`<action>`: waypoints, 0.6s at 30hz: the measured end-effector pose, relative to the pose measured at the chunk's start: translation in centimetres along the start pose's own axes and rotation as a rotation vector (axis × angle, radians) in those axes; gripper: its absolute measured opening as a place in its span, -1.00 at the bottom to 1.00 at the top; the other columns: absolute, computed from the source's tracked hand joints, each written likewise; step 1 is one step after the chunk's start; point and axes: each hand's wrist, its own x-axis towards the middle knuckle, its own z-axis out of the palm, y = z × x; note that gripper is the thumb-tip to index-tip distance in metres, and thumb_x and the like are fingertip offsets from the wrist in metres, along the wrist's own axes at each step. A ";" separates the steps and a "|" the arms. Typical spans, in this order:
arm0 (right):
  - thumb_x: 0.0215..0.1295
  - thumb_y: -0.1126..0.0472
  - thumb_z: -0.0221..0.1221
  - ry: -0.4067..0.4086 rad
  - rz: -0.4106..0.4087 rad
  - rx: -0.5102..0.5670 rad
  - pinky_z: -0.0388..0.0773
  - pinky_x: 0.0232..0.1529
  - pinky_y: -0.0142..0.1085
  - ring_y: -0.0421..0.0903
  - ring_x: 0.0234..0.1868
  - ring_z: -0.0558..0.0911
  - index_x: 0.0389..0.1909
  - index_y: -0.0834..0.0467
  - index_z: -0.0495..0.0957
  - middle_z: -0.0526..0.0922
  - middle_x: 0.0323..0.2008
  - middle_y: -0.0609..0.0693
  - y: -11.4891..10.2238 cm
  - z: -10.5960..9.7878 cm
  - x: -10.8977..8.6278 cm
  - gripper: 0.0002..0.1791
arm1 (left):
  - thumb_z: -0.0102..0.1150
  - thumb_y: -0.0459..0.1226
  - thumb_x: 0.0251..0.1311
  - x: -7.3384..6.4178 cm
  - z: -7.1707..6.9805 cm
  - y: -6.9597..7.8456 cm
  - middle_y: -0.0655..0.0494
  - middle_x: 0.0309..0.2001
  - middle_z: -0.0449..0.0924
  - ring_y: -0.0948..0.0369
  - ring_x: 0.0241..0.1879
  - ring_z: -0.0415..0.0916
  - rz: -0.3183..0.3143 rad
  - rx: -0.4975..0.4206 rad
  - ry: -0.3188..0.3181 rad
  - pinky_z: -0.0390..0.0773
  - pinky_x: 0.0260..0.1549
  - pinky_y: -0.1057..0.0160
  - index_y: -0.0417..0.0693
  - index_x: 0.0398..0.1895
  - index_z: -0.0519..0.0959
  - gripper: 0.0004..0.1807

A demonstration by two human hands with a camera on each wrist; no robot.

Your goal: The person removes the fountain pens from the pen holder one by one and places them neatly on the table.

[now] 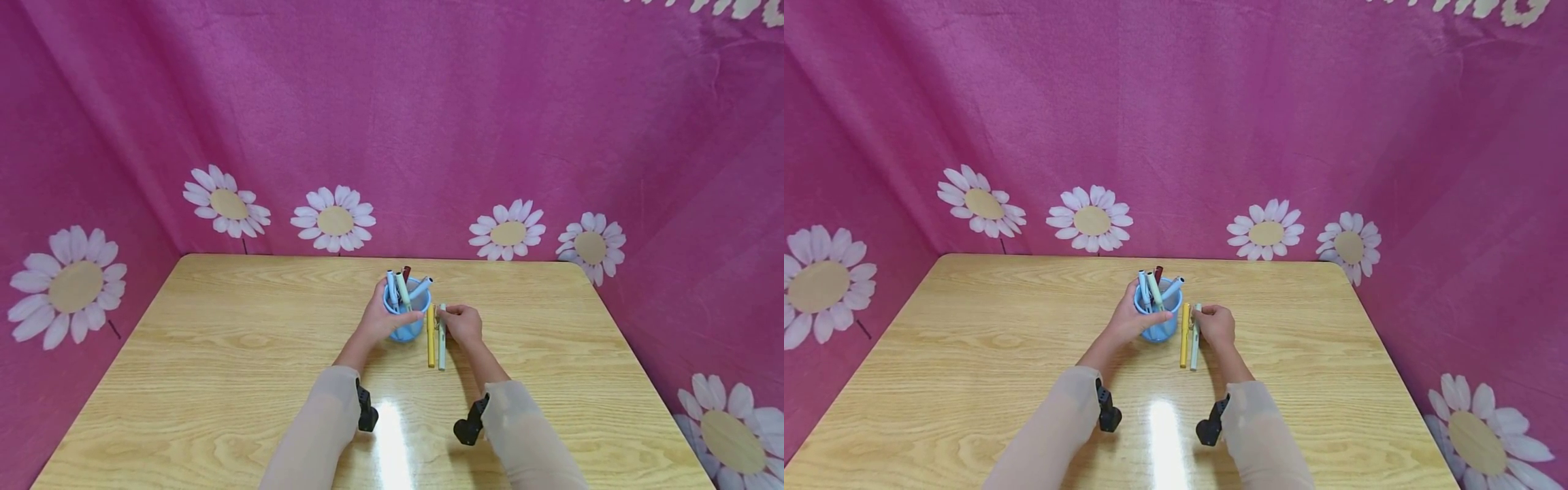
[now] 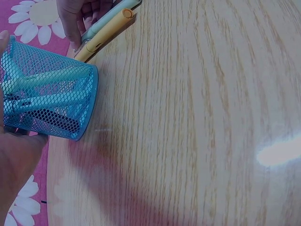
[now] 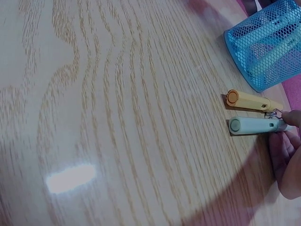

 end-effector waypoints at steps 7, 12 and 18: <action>0.24 0.09 0.19 0.006 -0.012 -0.010 0.51 -0.48 -0.46 -0.21 -0.39 0.51 -0.05 0.30 0.55 0.58 -0.12 0.18 0.0 -0.1 -0.1 -0.61 | 0.49 -0.03 -0.18 0.0 0.1 0.1 0.06 0.33 0.23 0.09 0.30 0.22 -0.004 0.002 0.000 0.23 0.30 0.00 0.23 0.42 -0.02 0.11; 0.25 0.07 0.19 0.010 -0.003 -0.015 0.51 -0.46 -0.46 -0.19 -0.36 0.51 -0.04 0.28 0.55 0.58 -0.11 0.17 0.0 0.0 -0.1 -0.61 | 0.49 -0.06 -0.16 -0.1 0.1 0.1 0.04 0.34 0.23 0.08 0.31 0.21 0.008 0.003 0.000 0.22 0.31 -0.01 0.19 0.42 -0.02 0.10; 0.23 0.11 0.20 0.022 -0.035 -0.009 0.52 -0.48 -0.45 -0.20 -0.40 0.53 -0.07 0.30 0.57 0.61 -0.16 0.19 0.0 0.1 -0.4 -0.63 | 0.48 -0.07 -0.16 -0.2 0.0 0.1 0.04 0.34 0.23 0.10 0.31 0.21 0.025 0.004 0.000 0.22 0.30 0.01 0.17 0.43 -0.02 0.10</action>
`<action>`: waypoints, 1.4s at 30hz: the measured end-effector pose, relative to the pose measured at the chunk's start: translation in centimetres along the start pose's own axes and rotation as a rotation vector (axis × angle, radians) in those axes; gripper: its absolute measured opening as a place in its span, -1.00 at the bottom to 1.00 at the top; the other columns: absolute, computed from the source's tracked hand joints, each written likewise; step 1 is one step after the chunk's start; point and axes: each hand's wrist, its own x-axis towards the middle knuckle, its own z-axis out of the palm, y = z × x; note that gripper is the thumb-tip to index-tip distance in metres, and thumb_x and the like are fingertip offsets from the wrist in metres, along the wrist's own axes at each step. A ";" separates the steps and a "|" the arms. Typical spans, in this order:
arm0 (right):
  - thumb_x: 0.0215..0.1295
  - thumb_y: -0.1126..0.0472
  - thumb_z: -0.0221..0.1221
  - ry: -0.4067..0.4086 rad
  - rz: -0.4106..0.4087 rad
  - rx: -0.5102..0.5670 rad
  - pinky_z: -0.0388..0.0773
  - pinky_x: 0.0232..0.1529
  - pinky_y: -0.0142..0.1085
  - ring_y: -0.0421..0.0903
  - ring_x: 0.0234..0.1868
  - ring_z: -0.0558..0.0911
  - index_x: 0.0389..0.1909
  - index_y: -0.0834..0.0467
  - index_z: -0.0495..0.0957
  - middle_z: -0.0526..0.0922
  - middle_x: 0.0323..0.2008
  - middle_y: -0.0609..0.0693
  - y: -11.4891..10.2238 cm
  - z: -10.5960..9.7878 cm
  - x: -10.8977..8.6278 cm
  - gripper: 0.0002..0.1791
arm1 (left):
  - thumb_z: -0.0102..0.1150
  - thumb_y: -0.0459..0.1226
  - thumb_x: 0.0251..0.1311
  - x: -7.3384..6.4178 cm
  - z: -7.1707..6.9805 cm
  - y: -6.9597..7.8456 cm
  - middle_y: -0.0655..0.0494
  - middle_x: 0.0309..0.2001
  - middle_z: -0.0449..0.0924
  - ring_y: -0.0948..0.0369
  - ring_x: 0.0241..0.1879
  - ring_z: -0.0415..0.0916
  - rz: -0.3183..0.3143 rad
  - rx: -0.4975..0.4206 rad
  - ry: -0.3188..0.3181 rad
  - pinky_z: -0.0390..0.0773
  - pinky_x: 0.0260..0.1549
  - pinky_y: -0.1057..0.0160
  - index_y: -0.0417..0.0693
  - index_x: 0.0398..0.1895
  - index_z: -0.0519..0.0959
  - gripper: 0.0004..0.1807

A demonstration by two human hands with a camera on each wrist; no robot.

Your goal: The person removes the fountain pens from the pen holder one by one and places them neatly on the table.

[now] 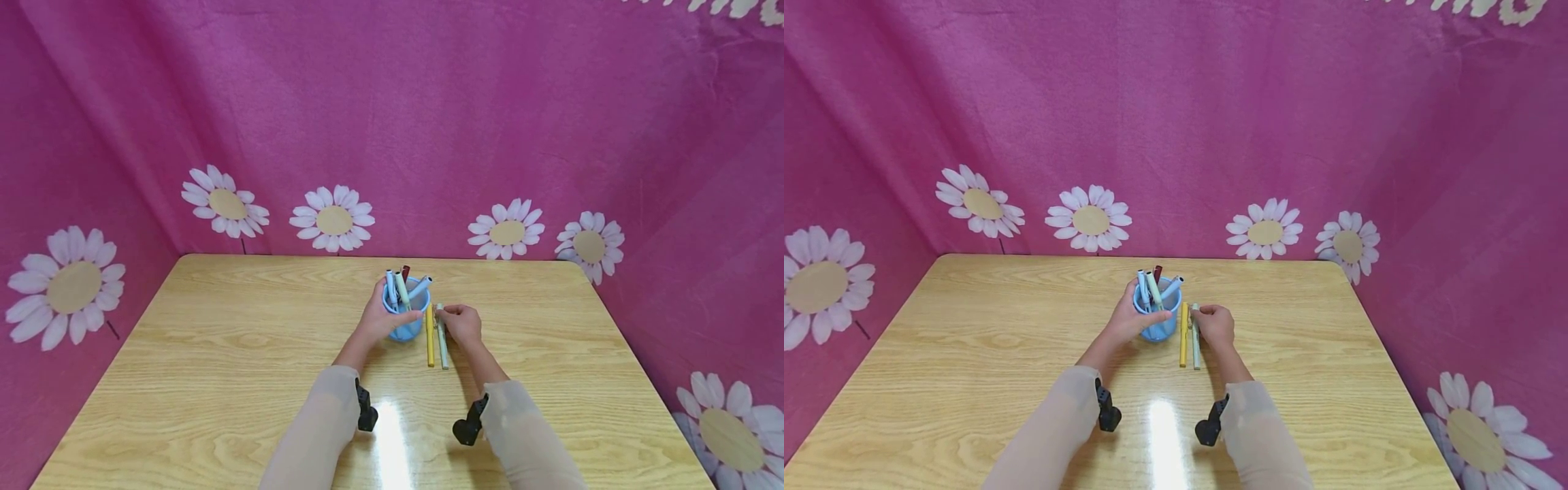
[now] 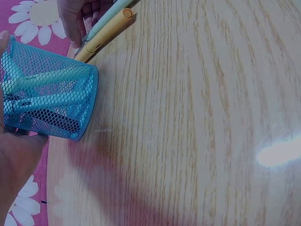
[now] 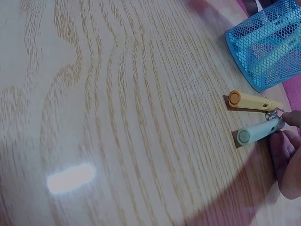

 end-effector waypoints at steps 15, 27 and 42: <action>0.21 0.13 0.22 -0.024 -0.017 0.037 0.52 -0.50 -0.45 -0.23 -0.46 0.53 -0.11 0.26 0.59 0.62 -0.23 0.13 0.0 -0.2 0.0 -0.68 | 0.48 -0.04 -0.17 0.1 0.0 -0.2 0.05 0.35 0.21 0.11 0.32 0.19 0.002 -0.002 -0.007 0.21 0.31 0.02 0.17 0.43 -0.03 0.11; 0.19 0.13 0.22 -0.043 -0.076 -0.003 0.48 -0.50 -0.43 -0.22 -0.53 0.47 -0.08 0.26 0.56 0.57 -0.38 0.05 -0.5 -1.0 -0.3 -0.66 | 0.49 -0.04 -0.17 0.0 0.0 -0.1 0.04 0.35 0.21 0.09 0.32 0.19 -0.015 0.006 -0.001 0.22 0.30 0.00 0.19 0.43 -0.03 0.12; 0.19 0.14 0.23 -0.055 -0.209 0.093 0.59 -0.38 -0.20 -0.06 -0.42 0.57 -0.03 0.30 0.55 0.49 -0.48 -0.06 -3.4 -2.2 -1.4 -0.61 | 0.49 -0.06 -0.18 -0.1 0.0 0.1 0.02 0.34 0.22 0.08 0.31 0.20 -0.016 -0.008 0.000 0.24 0.29 0.01 0.18 0.44 -0.03 0.12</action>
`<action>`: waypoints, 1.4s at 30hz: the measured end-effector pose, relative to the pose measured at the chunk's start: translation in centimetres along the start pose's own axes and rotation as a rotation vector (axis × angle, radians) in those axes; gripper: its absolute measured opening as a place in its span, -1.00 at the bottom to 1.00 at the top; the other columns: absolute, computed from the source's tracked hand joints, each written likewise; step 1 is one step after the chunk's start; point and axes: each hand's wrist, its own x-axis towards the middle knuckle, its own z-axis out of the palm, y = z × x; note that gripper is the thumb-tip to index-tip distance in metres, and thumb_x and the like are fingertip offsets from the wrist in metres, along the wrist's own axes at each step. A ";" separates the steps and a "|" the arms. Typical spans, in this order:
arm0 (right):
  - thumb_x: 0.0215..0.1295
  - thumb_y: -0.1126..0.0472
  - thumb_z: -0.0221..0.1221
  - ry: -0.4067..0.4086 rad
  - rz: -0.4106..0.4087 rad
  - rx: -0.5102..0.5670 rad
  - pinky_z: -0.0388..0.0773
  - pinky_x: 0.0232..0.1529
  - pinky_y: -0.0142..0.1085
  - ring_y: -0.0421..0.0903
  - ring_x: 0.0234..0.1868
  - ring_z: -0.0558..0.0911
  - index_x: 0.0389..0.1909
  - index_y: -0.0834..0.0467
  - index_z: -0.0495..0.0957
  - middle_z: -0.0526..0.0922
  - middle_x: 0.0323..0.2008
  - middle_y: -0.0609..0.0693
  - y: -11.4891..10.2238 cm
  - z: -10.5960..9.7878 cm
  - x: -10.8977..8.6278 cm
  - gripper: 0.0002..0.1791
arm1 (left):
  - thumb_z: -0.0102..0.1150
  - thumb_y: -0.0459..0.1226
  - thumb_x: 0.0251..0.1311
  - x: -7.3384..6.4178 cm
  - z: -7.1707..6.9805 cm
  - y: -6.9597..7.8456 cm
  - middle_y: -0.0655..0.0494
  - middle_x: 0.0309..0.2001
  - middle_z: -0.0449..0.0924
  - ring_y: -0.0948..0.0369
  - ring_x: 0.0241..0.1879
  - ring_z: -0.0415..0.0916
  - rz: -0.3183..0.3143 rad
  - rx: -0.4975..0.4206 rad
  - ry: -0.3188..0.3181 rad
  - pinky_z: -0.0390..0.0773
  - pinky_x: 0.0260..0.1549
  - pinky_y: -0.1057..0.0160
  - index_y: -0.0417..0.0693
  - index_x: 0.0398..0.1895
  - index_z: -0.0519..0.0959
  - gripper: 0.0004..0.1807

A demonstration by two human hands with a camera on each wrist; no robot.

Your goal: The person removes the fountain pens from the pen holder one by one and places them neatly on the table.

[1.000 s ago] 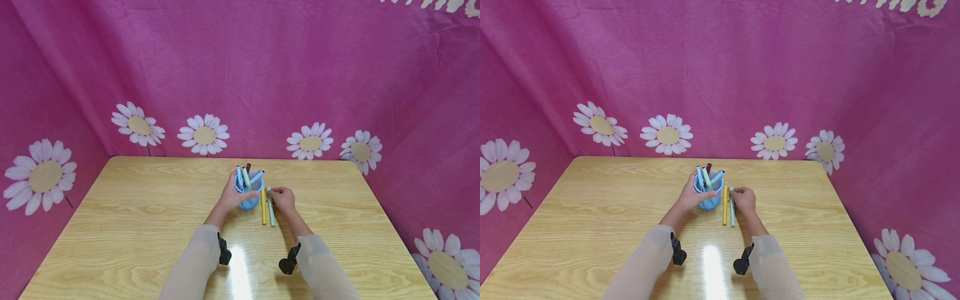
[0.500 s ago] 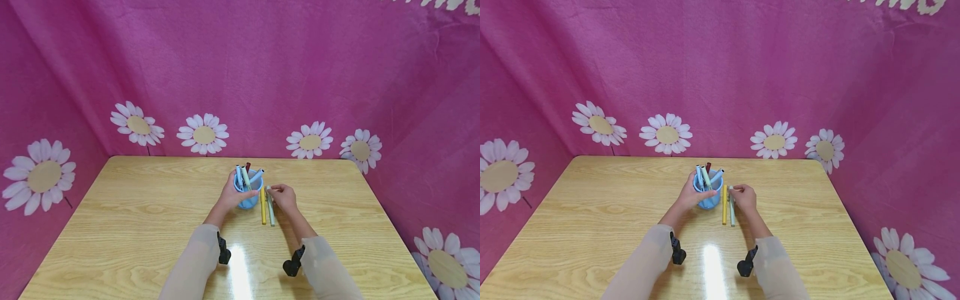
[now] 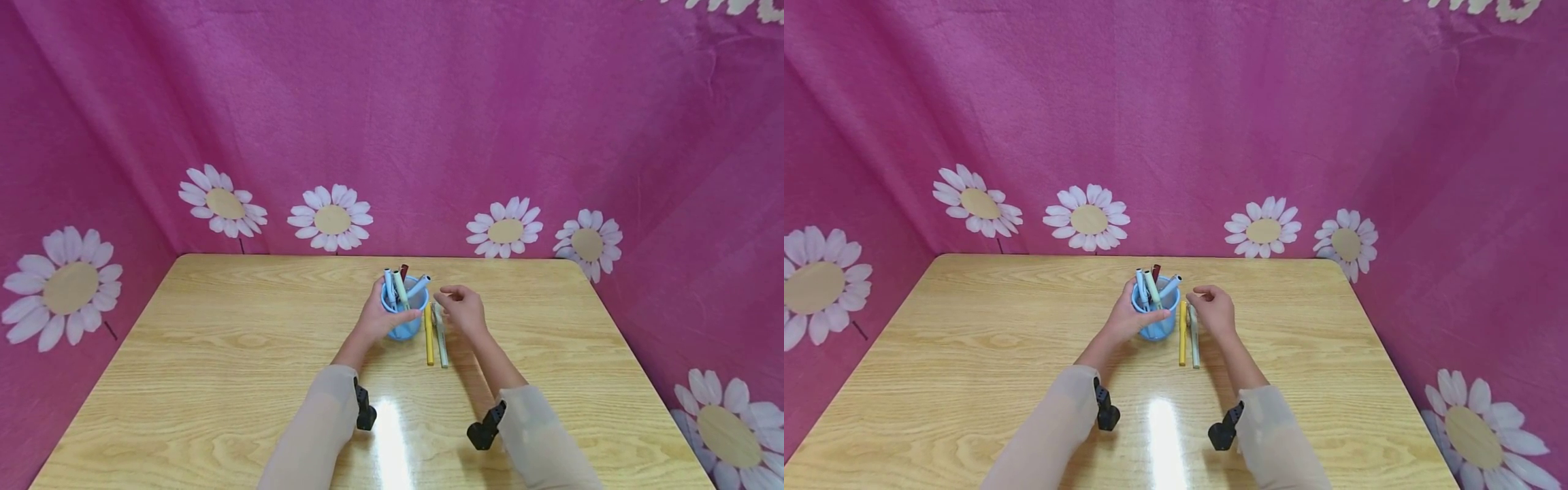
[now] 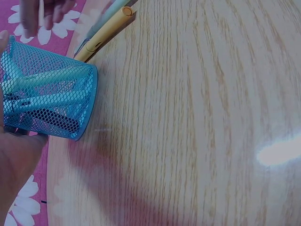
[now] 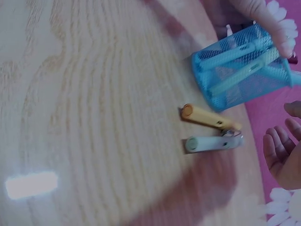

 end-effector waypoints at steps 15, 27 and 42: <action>0.17 0.07 0.27 -0.002 -0.041 0.045 0.61 -0.27 -0.17 -0.25 -0.50 0.49 -0.03 0.22 0.55 0.53 -0.40 -0.02 -2.7 0.5 -0.5 -0.59 | 0.50 -0.06 -0.18 0.3 -0.2 -0.2 0.05 0.32 0.25 0.10 0.29 0.23 0.018 -0.008 -0.007 0.26 0.28 0.02 0.18 0.42 -0.02 0.11; 0.14 0.15 0.28 0.004 -0.032 0.094 0.54 -0.36 -0.37 -0.26 -0.47 0.45 0.01 0.23 0.52 0.50 -0.38 -0.03 -3.2 2.2 -0.5 -0.58 | 0.47 -0.13 -0.12 0.1 0.0 -0.2 0.02 0.34 0.22 0.08 0.30 0.22 0.011 -0.018 -0.007 0.25 0.29 0.04 0.14 0.43 -0.03 0.08; 0.11 0.17 0.30 0.006 -0.006 0.043 0.39 -0.50 -0.49 -0.24 -0.42 0.41 -0.03 0.25 0.52 0.49 -0.35 0.00 -3.3 3.0 -0.2 -0.59 | 0.47 -0.16 -0.12 0.2 0.1 -0.3 0.01 0.32 0.25 0.08 0.28 0.25 0.013 -0.037 -0.002 0.26 0.28 0.05 0.13 0.43 -0.01 0.07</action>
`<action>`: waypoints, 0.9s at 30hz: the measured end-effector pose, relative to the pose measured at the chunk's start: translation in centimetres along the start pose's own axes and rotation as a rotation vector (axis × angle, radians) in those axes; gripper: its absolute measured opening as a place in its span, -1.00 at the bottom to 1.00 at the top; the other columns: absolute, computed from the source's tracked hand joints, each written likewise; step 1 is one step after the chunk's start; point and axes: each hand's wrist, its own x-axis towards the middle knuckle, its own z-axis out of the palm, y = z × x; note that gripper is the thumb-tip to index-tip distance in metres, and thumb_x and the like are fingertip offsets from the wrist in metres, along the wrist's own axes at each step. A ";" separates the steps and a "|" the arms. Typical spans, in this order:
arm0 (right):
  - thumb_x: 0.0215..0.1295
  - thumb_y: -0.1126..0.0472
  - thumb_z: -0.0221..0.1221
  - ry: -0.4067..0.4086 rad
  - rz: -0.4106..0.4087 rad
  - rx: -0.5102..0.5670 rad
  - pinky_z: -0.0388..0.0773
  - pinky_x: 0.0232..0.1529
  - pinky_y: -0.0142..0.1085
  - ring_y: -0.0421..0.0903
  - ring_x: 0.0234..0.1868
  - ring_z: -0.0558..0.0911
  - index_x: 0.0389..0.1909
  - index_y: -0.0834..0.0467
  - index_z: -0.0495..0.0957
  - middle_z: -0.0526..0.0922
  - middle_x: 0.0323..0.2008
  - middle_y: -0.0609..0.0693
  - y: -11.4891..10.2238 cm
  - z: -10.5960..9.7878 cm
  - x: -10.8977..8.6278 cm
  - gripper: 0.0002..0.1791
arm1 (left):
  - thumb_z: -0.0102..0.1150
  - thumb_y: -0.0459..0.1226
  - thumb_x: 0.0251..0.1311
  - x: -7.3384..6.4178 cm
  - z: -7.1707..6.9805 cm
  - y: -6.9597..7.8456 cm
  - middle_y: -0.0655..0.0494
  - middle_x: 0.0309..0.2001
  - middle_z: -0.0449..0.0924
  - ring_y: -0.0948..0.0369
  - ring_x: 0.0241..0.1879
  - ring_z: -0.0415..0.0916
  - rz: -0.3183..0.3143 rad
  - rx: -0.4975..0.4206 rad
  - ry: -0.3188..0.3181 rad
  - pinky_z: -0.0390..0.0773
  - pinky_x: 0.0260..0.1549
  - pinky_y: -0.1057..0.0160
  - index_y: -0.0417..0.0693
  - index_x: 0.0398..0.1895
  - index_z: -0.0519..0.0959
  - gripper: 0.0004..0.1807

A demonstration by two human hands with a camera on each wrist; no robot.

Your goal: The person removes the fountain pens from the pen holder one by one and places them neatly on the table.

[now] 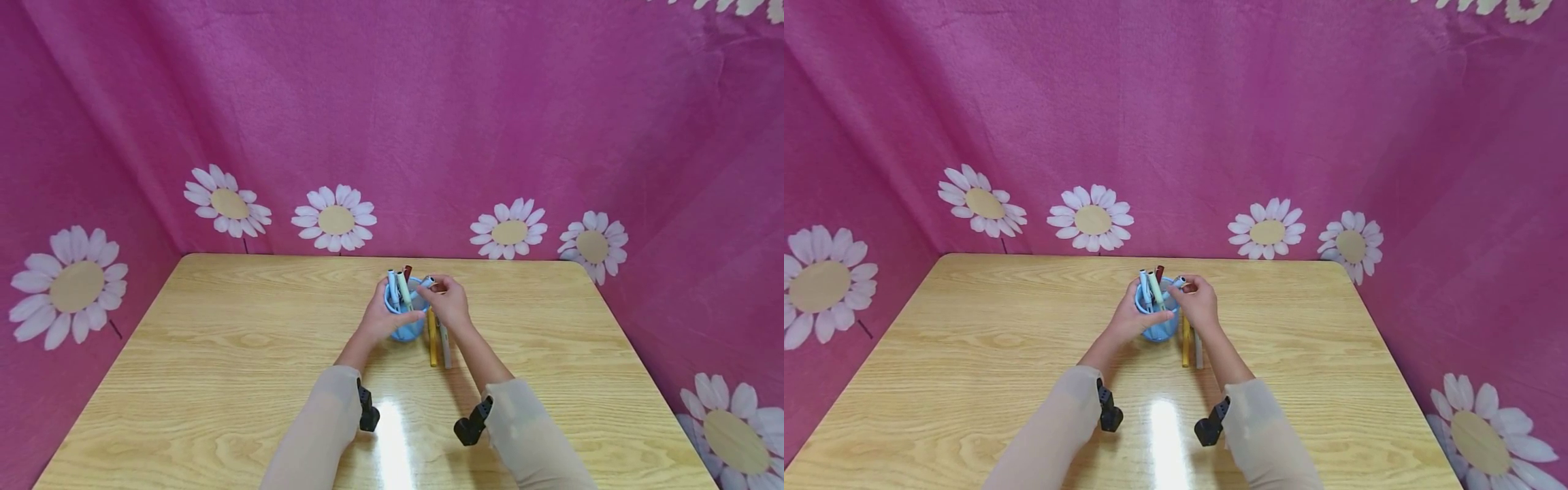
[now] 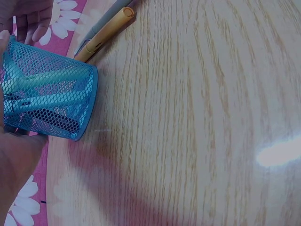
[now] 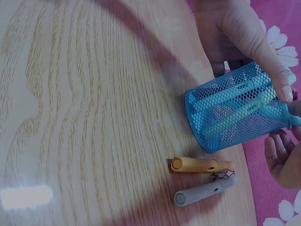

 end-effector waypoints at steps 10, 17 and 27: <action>0.11 0.18 0.31 0.002 -0.009 -0.060 0.41 -0.41 -0.47 -0.10 -0.24 0.49 -0.08 0.24 0.54 0.55 -0.22 0.12 0.3 0.2 0.2 -0.63 | 0.48 -0.17 -0.13 -0.1 0.0 0.1 0.00 0.30 0.28 0.08 0.26 0.28 0.007 0.012 0.008 0.28 0.27 0.06 0.11 0.42 0.01 0.06; 0.13 0.18 0.29 0.006 0.001 -0.069 0.39 -0.39 -0.46 -0.10 -0.24 0.47 -0.10 0.24 0.55 0.55 -0.22 0.12 0.2 0.2 0.2 -0.67 | 0.49 -0.14 -0.16 -0.1 0.1 0.1 0.00 0.28 0.30 0.09 0.24 0.29 0.006 0.013 0.005 0.29 0.27 0.08 0.12 0.41 0.01 0.08; 0.16 0.12 0.26 0.015 0.013 -0.064 0.45 -0.30 -0.42 -0.08 -0.19 0.48 -0.11 0.21 0.55 0.55 -0.15 0.11 0.1 0.2 0.3 -0.67 | 0.49 -0.13 -0.15 -0.1 0.0 0.1 0.02 0.29 0.28 0.09 0.24 0.28 -0.012 0.006 0.001 0.28 0.27 0.07 0.14 0.41 0.00 0.07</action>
